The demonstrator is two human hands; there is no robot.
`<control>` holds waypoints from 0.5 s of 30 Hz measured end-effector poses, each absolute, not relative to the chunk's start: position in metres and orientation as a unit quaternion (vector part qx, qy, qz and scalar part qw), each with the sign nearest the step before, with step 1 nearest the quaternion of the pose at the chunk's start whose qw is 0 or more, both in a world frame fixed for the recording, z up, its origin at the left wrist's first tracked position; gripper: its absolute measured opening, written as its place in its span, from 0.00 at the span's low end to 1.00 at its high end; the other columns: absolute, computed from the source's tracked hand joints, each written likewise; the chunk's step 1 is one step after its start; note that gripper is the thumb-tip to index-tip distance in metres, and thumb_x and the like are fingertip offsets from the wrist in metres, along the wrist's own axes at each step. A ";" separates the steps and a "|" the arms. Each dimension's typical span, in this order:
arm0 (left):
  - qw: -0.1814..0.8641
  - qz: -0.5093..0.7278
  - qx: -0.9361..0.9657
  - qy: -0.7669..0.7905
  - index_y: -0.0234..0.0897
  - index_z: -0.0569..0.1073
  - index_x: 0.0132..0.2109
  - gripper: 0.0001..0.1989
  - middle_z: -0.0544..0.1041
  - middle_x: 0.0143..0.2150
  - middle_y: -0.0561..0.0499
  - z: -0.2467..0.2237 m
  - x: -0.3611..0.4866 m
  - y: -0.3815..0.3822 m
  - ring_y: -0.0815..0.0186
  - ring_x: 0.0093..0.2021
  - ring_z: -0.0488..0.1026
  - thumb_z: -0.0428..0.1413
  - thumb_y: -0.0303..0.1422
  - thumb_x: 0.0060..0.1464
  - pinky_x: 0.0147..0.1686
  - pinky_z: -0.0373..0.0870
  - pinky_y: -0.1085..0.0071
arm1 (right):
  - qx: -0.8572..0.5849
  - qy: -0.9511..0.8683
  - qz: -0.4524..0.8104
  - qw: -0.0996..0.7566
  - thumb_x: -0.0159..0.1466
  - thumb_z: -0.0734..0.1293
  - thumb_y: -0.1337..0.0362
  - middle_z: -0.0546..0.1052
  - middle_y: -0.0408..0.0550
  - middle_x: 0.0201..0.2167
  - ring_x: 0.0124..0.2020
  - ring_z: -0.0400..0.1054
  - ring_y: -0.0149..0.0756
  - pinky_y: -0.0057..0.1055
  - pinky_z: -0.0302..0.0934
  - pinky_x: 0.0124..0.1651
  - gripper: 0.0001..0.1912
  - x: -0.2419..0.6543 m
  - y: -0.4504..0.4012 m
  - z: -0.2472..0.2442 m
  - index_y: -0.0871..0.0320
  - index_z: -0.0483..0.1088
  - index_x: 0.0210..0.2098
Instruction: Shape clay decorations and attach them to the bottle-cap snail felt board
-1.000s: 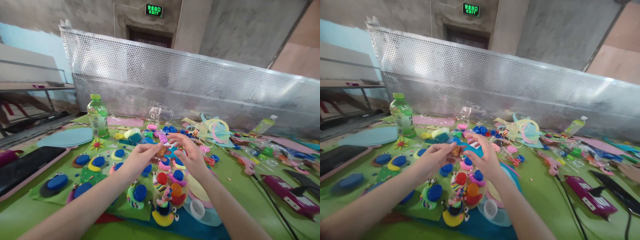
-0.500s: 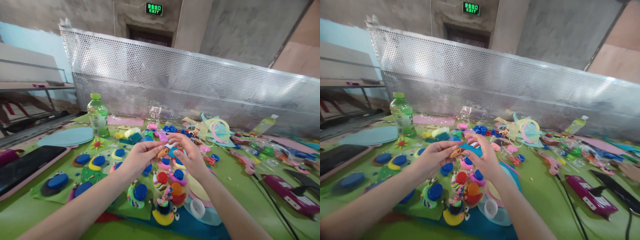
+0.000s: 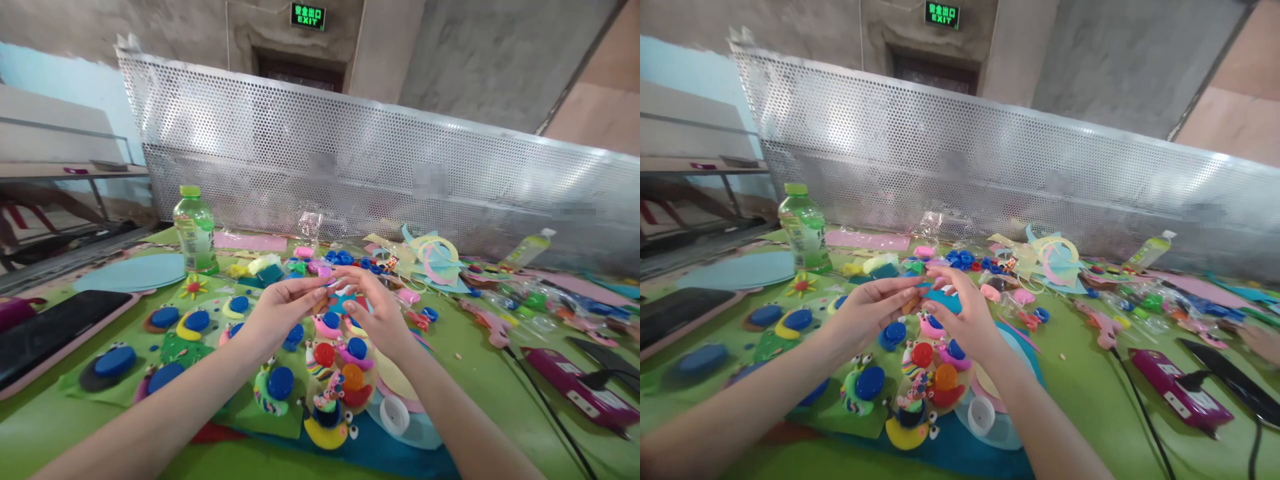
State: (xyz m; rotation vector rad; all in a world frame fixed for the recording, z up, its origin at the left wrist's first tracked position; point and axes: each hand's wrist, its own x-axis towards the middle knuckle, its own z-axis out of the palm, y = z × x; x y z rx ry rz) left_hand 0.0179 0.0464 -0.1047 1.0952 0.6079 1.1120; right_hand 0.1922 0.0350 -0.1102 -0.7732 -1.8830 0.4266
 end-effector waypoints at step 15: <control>0.691 0.476 0.494 0.227 0.36 0.75 0.44 0.18 0.78 0.40 0.47 -0.100 0.019 0.036 0.67 0.38 0.76 0.63 0.38 0.46 0.38 0.73 0.78 | -0.322 -0.785 0.178 0.498 0.65 0.60 0.59 0.66 0.51 0.49 0.49 0.61 0.41 0.41 0.59 0.50 0.17 0.186 0.034 -0.115 0.55 0.59 0.53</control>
